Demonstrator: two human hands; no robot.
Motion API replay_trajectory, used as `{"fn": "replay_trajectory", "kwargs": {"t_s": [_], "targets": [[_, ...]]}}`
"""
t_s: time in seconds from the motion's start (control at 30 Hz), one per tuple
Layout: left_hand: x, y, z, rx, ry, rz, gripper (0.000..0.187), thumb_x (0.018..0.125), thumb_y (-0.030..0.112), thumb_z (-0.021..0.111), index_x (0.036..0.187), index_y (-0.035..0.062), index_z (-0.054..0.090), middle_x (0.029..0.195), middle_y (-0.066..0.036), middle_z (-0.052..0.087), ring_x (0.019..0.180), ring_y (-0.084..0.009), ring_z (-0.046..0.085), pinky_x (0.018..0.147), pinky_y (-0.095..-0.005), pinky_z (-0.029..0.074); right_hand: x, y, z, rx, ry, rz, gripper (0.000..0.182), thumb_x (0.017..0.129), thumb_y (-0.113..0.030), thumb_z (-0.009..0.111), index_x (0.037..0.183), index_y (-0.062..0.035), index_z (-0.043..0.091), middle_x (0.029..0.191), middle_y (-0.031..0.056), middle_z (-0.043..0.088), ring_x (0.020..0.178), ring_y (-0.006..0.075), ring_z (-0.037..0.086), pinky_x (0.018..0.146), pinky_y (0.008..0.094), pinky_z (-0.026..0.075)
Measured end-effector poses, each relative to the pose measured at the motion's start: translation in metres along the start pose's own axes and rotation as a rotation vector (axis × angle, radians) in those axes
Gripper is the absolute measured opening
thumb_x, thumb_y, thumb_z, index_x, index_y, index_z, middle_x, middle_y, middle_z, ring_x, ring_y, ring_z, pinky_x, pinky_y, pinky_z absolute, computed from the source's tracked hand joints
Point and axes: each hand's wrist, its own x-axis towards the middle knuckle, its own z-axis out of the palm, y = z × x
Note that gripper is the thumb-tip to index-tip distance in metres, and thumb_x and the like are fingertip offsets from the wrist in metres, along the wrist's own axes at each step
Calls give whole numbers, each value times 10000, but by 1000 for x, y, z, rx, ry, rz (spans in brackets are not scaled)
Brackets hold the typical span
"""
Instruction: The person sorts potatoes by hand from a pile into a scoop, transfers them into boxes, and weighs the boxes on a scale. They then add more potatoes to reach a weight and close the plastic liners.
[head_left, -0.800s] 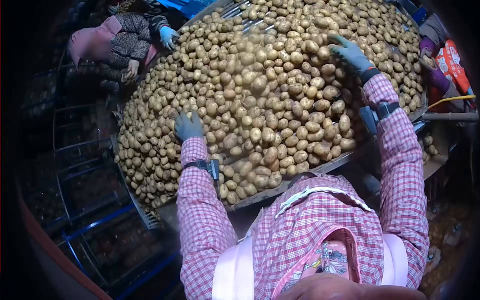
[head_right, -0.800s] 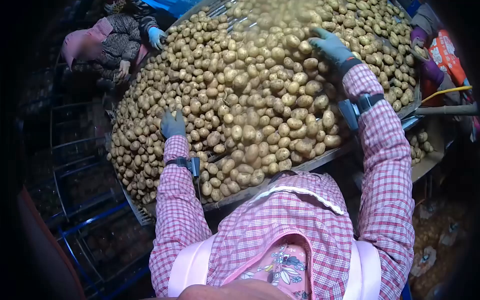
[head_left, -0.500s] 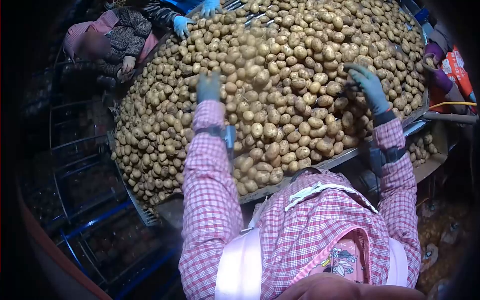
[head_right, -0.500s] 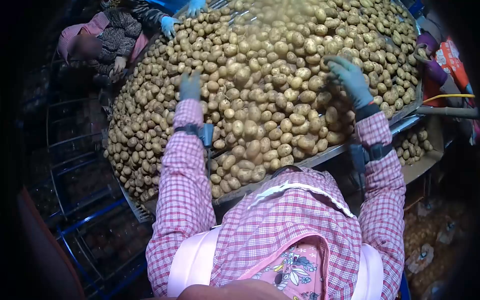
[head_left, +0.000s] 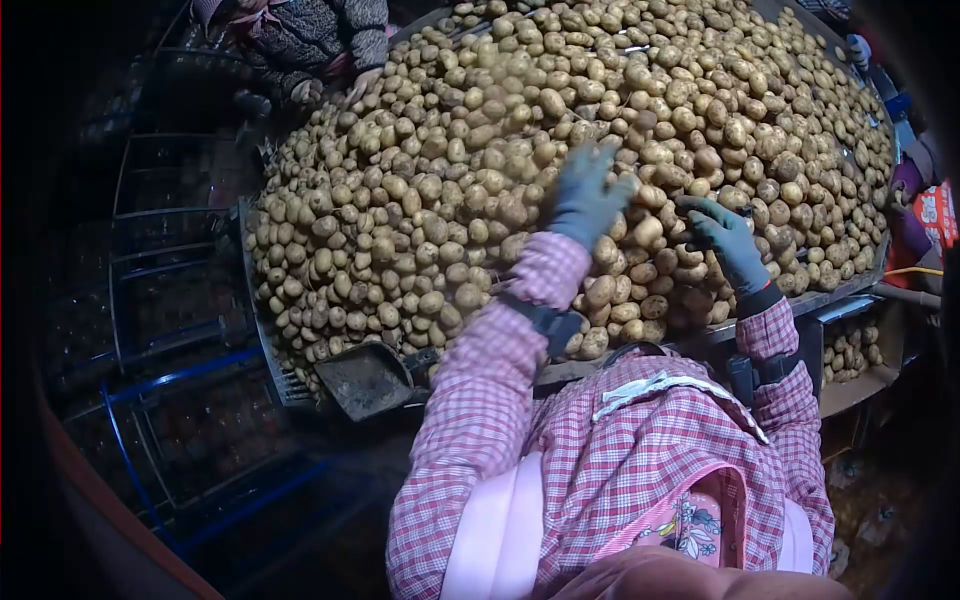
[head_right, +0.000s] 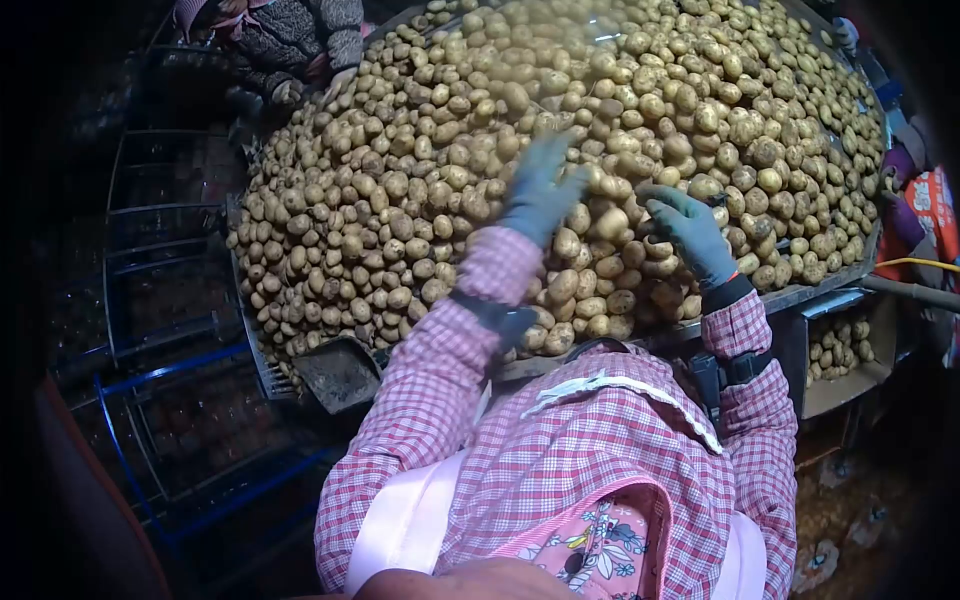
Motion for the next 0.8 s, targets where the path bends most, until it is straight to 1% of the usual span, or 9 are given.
{"fn": "replay_trajectory", "kwargs": {"t_s": [0.03,0.07,0.2,0.23,0.43,0.47,0.67,0.77,0.8], "targets": [[-4,-24,-25,66,49,-32,572,882,413,719,1350,114,583,1403,-214,489,1302,-345,484,1105,-398,402,-3,4,1,3,4,5,380,983,-218,606,1307,-18,604,1186,55,664,858,102,663,718,237,551],[-16,-29,-65,194,174,-88,472,865,383,746,1229,98,652,1206,-186,618,1145,-323,599,1008,-396,485,-7,9,1,9,9,9,378,984,-216,605,1306,-18,604,1189,54,663,857,102,662,715,235,550],[-60,-165,-151,715,369,-438,549,916,444,636,1332,92,566,1197,-209,634,1013,-351,651,892,-467,533,-29,15,0,16,38,60,374,983,-205,603,1309,-23,601,1202,42,658,837,80,651,691,222,542],[-72,-195,-154,885,428,-375,623,926,488,606,1402,96,514,1242,-227,614,1081,-370,637,930,-476,518,-33,15,-1,13,51,76,374,983,-207,603,1311,-26,601,1201,40,658,835,75,648,687,220,540],[-46,-149,-136,565,-13,-724,747,951,631,463,1515,146,388,1419,-280,472,1329,-449,447,1054,-520,420,-47,28,-3,61,101,111,352,986,-194,593,1310,-59,610,1179,8,649,829,65,632,723,211,529],[-45,-150,-119,528,56,-696,745,956,662,412,1521,178,384,1421,-273,474,1316,-450,462,1061,-524,419,-48,28,0,77,101,113,357,985,-199,595,1313,-59,608,1167,5,649,830,66,632,725,212,529],[-72,-87,-80,396,83,-516,651,943,558,555,1471,185,474,1402,-218,505,1272,-400,496,1102,-516,387,-29,27,23,33,7,89,395,957,-231,650,1299,-37,616,1076,4,668,723,62,620,671,209,513],[-88,-90,-70,6,-94,-418,603,907,473,652,1414,166,540,1393,-220,501,1309,-418,429,1133,-513,339,-13,28,31,36,-25,47,384,958,-230,649,1285,-29,627,997,-17,674,704,48,602,638,198,488],[-95,-89,-58,153,-75,-286,584,907,462,659,1399,165,555,1404,-229,493,1322,-419,421,1128,-503,343,-11,27,33,-16,-42,33,384,962,-229,644,1290,-29,624,962,-26,677,690,45,593,617,194,471]]}}
